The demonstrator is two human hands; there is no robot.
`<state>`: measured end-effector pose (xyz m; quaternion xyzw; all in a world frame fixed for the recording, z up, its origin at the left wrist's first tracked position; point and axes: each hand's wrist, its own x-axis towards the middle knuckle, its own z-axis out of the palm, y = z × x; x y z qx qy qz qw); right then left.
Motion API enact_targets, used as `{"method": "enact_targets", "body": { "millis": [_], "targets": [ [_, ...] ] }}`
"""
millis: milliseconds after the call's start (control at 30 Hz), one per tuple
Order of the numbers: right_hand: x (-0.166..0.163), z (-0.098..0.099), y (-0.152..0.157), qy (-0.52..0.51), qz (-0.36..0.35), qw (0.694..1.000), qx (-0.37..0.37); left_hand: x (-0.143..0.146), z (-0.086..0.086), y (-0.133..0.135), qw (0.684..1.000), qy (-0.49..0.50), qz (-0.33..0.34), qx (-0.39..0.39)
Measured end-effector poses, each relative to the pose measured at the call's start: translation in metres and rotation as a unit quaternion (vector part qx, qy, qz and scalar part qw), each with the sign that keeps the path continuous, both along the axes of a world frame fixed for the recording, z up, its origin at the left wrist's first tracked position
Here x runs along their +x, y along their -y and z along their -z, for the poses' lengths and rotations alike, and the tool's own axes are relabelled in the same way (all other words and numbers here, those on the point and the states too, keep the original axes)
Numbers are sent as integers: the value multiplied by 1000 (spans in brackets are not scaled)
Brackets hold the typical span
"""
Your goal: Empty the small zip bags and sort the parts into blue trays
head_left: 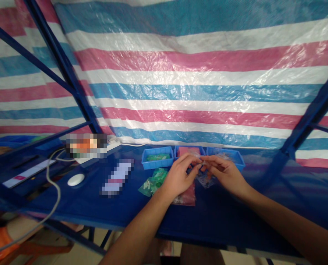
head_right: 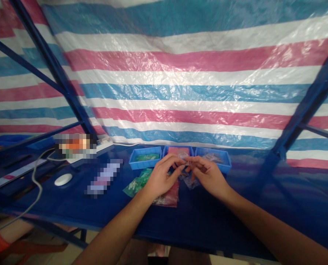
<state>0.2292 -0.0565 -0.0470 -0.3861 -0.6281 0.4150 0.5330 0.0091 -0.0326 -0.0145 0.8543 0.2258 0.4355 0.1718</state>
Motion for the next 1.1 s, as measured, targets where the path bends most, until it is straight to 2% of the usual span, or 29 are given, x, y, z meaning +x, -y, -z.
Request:
{"method": "enact_targets", "body": {
  "millis": [100,233,300,533,633,900,1033,1100],
  "targets": [
    [-1,1,1,34,27,999,17,0,-2,1,1000,20,-11,5],
    [-2,-1,1,101,81,986,101,1,-3,1,1000,24,-19,1],
    [-2,-1,1,103,92,983,118,2,-1,0,1000,9,-11,-12],
    [-7,-1,2,-9,16,1000,-1,2,3,0,998,6,-44,-44],
    [-6,-4,3,-40,10,999,-1,2,1,0,998,11,-26,-54],
    [2,-9,2,-33,-29,999,2,1,2,-4,990,58,-24,-128],
    [8,-12,0,75,56,995,42,1,0,-2,990,49,-4,-131],
    [18,-15,-2,158,127,974,103,1,-1,0,991,36,1,-131]
  ]
}}
